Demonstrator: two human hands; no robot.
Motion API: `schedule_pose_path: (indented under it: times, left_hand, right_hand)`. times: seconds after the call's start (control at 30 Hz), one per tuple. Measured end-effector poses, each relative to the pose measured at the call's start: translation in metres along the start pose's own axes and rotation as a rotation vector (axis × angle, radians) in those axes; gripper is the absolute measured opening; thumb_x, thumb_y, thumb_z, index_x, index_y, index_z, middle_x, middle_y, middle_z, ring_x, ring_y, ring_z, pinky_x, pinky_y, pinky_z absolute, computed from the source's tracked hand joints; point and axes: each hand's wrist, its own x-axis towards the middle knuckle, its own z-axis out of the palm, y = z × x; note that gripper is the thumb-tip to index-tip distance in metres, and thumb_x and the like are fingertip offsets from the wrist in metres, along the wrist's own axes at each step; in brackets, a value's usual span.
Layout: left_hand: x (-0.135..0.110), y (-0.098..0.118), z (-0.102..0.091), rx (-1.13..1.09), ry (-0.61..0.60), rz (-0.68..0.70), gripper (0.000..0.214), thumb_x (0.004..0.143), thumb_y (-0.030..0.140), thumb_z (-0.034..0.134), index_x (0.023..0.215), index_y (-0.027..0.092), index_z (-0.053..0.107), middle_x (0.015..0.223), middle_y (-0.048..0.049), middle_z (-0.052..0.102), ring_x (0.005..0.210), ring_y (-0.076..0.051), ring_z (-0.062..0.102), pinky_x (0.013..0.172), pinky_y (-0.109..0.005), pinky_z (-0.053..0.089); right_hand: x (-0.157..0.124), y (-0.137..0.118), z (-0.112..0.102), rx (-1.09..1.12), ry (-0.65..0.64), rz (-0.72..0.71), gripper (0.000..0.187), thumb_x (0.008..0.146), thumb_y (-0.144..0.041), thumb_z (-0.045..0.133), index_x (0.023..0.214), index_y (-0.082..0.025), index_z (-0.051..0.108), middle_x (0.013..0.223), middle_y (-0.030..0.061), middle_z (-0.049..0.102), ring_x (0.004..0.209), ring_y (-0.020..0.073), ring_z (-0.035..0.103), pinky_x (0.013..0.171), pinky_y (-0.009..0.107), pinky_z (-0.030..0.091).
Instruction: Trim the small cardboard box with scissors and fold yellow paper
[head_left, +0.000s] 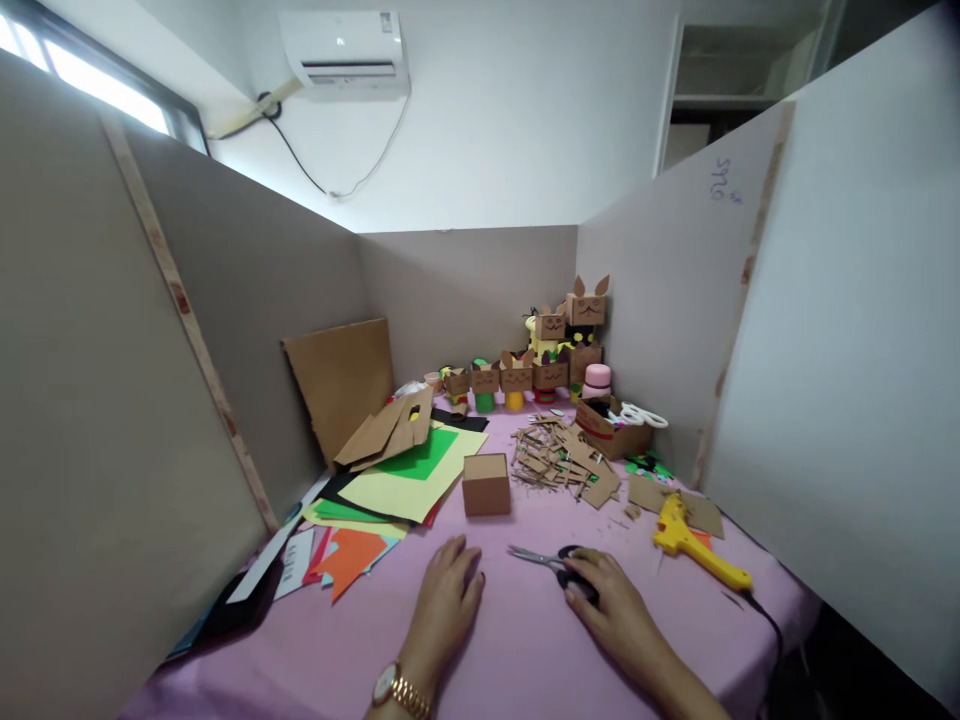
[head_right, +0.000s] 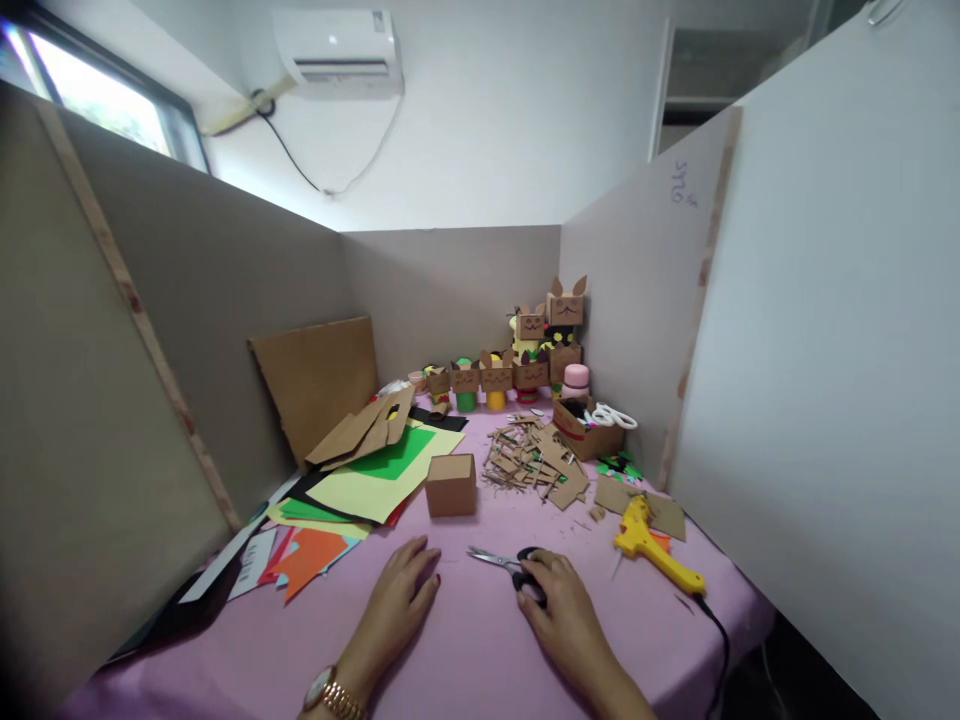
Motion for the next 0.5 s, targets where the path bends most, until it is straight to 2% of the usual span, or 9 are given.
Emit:
schedule_pose_path:
  times: [0.1, 0.2, 0.23, 0.3, 0.4, 0.5]
  left_hand:
    - [0.013, -0.003, -0.01, 0.019, 0.092, -0.083, 0.034, 0.086, 0.026, 0.042, 0.113, 0.016, 0.06, 0.122, -0.0135, 0.06, 0.117, -0.025, 0.053, 0.1, -0.041, 0.042]
    - [0.038, -0.016, -0.026, 0.069, 0.209, -0.209, 0.038, 0.087, 0.025, 0.043, 0.121, 0.012, 0.052, 0.131, -0.0188, 0.05, 0.126, -0.03, 0.042, 0.103, -0.05, 0.034]
    - [0.047, -0.022, -0.031, 0.078, 0.217, -0.238, 0.039, 0.084, 0.025, 0.049, 0.122, 0.014, 0.051, 0.134, -0.0183, 0.048, 0.128, -0.031, 0.039, 0.102, -0.051, 0.034]
    - [0.065, -0.036, -0.04, 0.07, 0.177, -0.287, 0.034, 0.08, 0.025, 0.059, 0.113, 0.016, 0.057, 0.125, -0.0151, 0.055, 0.119, -0.03, 0.048, 0.095, -0.048, 0.041]
    - [0.082, -0.057, -0.047, 0.022, 0.118, -0.385, 0.025, 0.086, 0.032, 0.057, 0.105, 0.016, 0.06, 0.107, -0.0079, 0.063, 0.094, -0.021, 0.061, 0.081, -0.041, 0.05]
    - [0.085, -0.076, -0.047, -0.04, 0.157, -0.482, 0.028, 0.089, 0.034, 0.054, 0.11, 0.016, 0.057, 0.108, -0.0064, 0.062, 0.089, -0.018, 0.062, 0.077, -0.039, 0.053]
  right_hand:
    - [-0.001, 0.001, 0.001, 0.001, 0.007, 0.002, 0.035, 0.08, -0.025, 0.052, 0.111, -0.017, 0.066, 0.119, 0.0118, 0.061, 0.113, 0.0254, 0.052, 0.1, 0.039, 0.039]
    - [-0.002, 0.004, 0.002, -0.002, 0.007, 0.002, 0.035, 0.08, -0.026, 0.052, 0.111, -0.017, 0.066, 0.12, 0.0122, 0.061, 0.115, 0.0255, 0.052, 0.102, 0.039, 0.039]
    - [-0.003, 0.005, 0.003, -0.004, 0.005, 0.001, 0.036, 0.08, -0.027, 0.052, 0.111, -0.017, 0.066, 0.12, 0.0125, 0.061, 0.115, 0.0256, 0.052, 0.102, 0.039, 0.039]
    - [-0.003, 0.008, 0.005, -0.006, 0.004, -0.004, 0.036, 0.08, -0.028, 0.052, 0.111, -0.016, 0.066, 0.121, 0.0131, 0.061, 0.116, 0.026, 0.052, 0.102, 0.039, 0.039]
    - [-0.003, 0.012, 0.007, -0.016, -0.002, -0.011, 0.036, 0.081, -0.03, 0.052, 0.112, -0.017, 0.067, 0.122, 0.0133, 0.06, 0.117, 0.0265, 0.052, 0.102, 0.04, 0.04]
    - [-0.002, 0.017, 0.01, -0.032, -0.021, -0.016, 0.037, 0.081, -0.033, 0.053, 0.112, -0.018, 0.067, 0.123, 0.0134, 0.06, 0.117, 0.0276, 0.052, 0.101, 0.041, 0.041]
